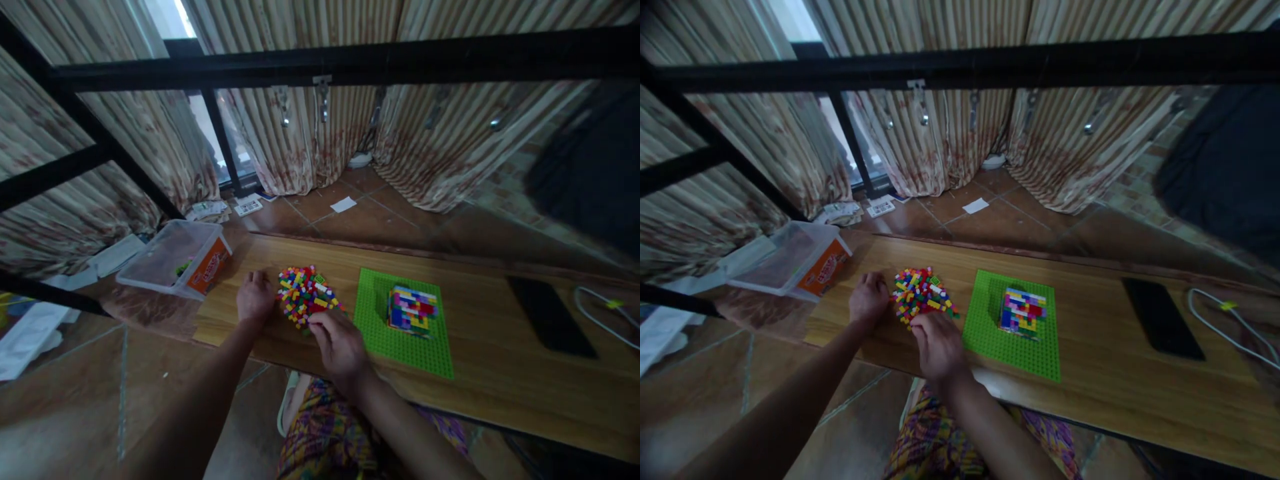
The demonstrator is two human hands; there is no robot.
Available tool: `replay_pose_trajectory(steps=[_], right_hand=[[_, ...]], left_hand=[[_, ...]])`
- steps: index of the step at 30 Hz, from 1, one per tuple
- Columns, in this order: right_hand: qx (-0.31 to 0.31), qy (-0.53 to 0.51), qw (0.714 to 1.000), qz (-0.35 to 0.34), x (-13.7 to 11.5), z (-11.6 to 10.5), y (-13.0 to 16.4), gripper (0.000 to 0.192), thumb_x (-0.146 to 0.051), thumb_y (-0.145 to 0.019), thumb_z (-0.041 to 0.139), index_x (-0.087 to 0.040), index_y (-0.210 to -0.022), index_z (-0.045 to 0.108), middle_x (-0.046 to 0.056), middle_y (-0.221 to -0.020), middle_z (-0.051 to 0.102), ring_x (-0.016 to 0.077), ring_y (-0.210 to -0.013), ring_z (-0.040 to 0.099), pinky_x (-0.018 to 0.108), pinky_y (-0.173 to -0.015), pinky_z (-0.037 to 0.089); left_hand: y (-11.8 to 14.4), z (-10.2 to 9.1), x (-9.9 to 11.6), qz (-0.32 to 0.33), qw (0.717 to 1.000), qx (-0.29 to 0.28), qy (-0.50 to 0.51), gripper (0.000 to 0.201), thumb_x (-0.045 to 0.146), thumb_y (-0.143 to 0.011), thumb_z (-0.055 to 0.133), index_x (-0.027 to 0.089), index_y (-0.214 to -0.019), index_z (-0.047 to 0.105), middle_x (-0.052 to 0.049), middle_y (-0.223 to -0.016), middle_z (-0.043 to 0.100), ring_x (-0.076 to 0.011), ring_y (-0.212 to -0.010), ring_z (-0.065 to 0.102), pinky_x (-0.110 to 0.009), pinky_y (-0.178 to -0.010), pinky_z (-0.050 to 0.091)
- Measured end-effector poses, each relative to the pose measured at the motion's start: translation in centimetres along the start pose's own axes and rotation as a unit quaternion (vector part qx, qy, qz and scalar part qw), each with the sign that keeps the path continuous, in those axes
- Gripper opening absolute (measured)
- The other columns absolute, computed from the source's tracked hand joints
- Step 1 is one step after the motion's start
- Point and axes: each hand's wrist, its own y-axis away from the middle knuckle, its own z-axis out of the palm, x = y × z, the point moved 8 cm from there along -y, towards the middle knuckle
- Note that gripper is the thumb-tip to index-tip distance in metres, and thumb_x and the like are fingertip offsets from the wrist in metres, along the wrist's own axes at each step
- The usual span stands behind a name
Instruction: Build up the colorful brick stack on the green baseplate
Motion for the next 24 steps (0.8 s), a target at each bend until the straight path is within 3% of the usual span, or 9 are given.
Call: replay_pose_trajectory(steps=[4,13,17,21,24], right_hand=[[0.061,-0.057,0.992,0.097,3.1,-5.2,2.8,0.023,-0.028,-0.096,0.048,-0.025,-0.109,0.066,0.003,-0.099,0.070,0.0168,-0.090,0.065,0.029,-0.079,0.051],[0.169,0.022,0.958,0.229,10.0,-14.1,6.8,0.030,-0.047,-0.088,0.055,-0.023,-0.098,0.070,0.005,-0.089,0.074,0.0209,-0.078,0.070,0.032,-0.070,0.053],[0.191,0.089,0.958,0.193,11.0,-16.0,5.5,0.031,-0.046,-0.090,0.052,-0.021,-0.098,0.069,0.007,-0.097,0.073,0.0230,-0.089,0.067,0.037,-0.081,0.051],[0.188,0.138,0.964,0.128,11.5,-16.1,3.8,0.027,-0.043,-0.089,0.053,-0.022,-0.088,0.070,0.008,-0.105,0.067,0.0239,-0.102,0.059,0.043,-0.093,0.045],[0.193,0.150,0.960,0.134,12.5,-15.9,3.6,0.026,-0.043,-0.088,0.055,-0.023,-0.085,0.072,0.009,-0.111,0.063,0.0249,-0.108,0.054,0.046,-0.096,0.041]], left_hand=[[-0.1,0.0,0.0,0.003,1.000,0.003,-0.001,0.027,0.025,-0.090,0.040,0.019,-0.107,0.060,-0.011,-0.108,0.062,-0.0222,-0.094,0.062,-0.030,-0.072,0.045],[-0.3,0.0,-0.1,0.011,1.000,0.008,-0.014,0.028,0.026,-0.090,0.040,0.020,-0.108,0.060,-0.011,-0.107,0.062,-0.0235,-0.093,0.062,-0.031,-0.070,0.044],[-0.2,0.0,0.0,0.005,1.000,0.004,-0.024,0.028,0.028,-0.090,0.040,0.019,-0.108,0.060,-0.012,-0.108,0.062,-0.0240,-0.092,0.063,-0.031,-0.068,0.044],[-0.2,-0.1,0.1,0.004,1.000,0.005,-0.028,0.028,0.029,-0.090,0.040,0.020,-0.108,0.060,-0.011,-0.108,0.062,-0.0241,-0.091,0.063,-0.031,-0.068,0.044],[-0.2,-0.1,0.1,0.003,1.000,0.000,-0.029,0.028,0.028,-0.090,0.039,0.020,-0.107,0.060,-0.011,-0.108,0.062,-0.0240,-0.089,0.063,-0.032,-0.067,0.043]])
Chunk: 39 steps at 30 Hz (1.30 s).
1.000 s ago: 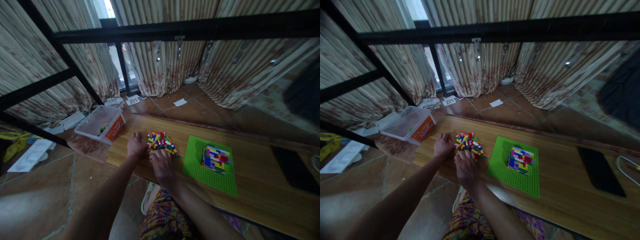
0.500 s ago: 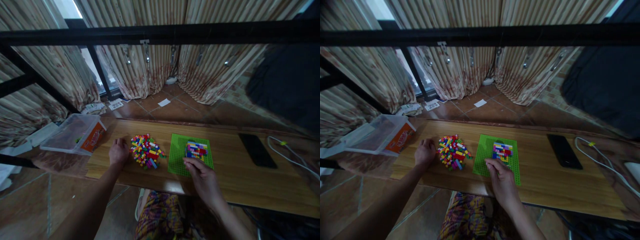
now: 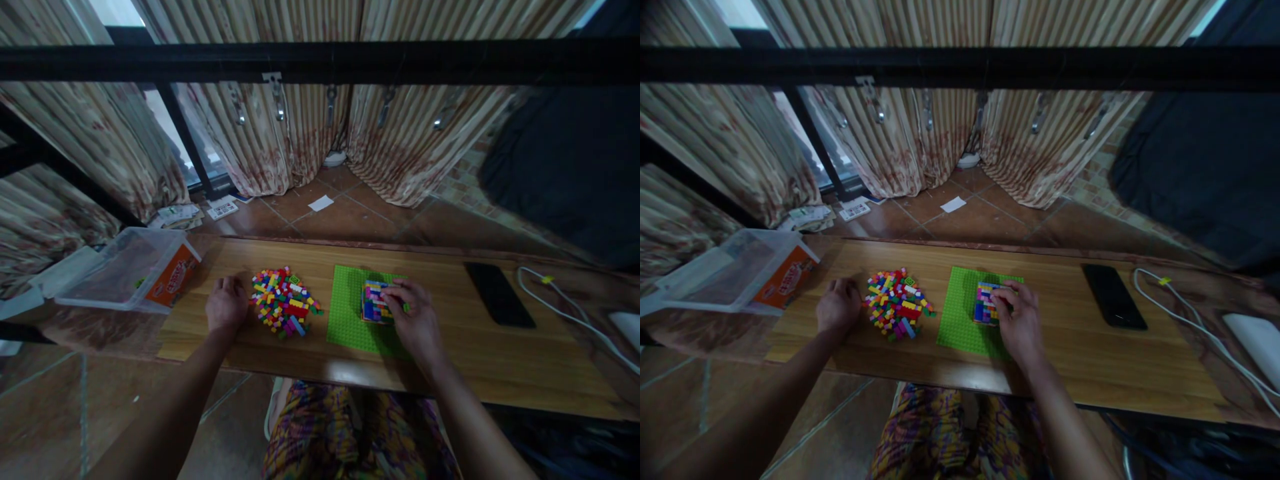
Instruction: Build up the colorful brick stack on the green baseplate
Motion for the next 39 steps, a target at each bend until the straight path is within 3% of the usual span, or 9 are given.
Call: replay_pose_trajectory(steps=[21,39], right_hand=[[-0.018,-0.015,1.000,0.000,1.2,0.7,0.1,0.025,-0.044,-0.086,0.058,-0.025,-0.085,0.074,0.008,-0.115,0.062,0.0246,-0.109,0.053,0.047,-0.095,0.041],[0.034,-0.017,0.999,0.017,1.9,0.0,0.5,0.025,-0.043,-0.081,0.062,-0.023,-0.091,0.073,0.009,-0.114,0.064,0.0250,-0.108,0.055,0.045,-0.096,0.041]], left_hand=[[0.0,0.0,0.0,0.000,1.000,0.005,0.010,0.027,0.027,-0.090,0.041,0.020,-0.107,0.060,-0.011,-0.107,0.061,-0.0238,-0.091,0.061,-0.032,-0.070,0.045],[0.1,0.0,0.0,-0.002,1.000,0.005,0.007,0.026,0.027,-0.090,0.041,0.019,-0.106,0.061,-0.011,-0.108,0.063,-0.0239,-0.092,0.062,-0.031,-0.069,0.043]])
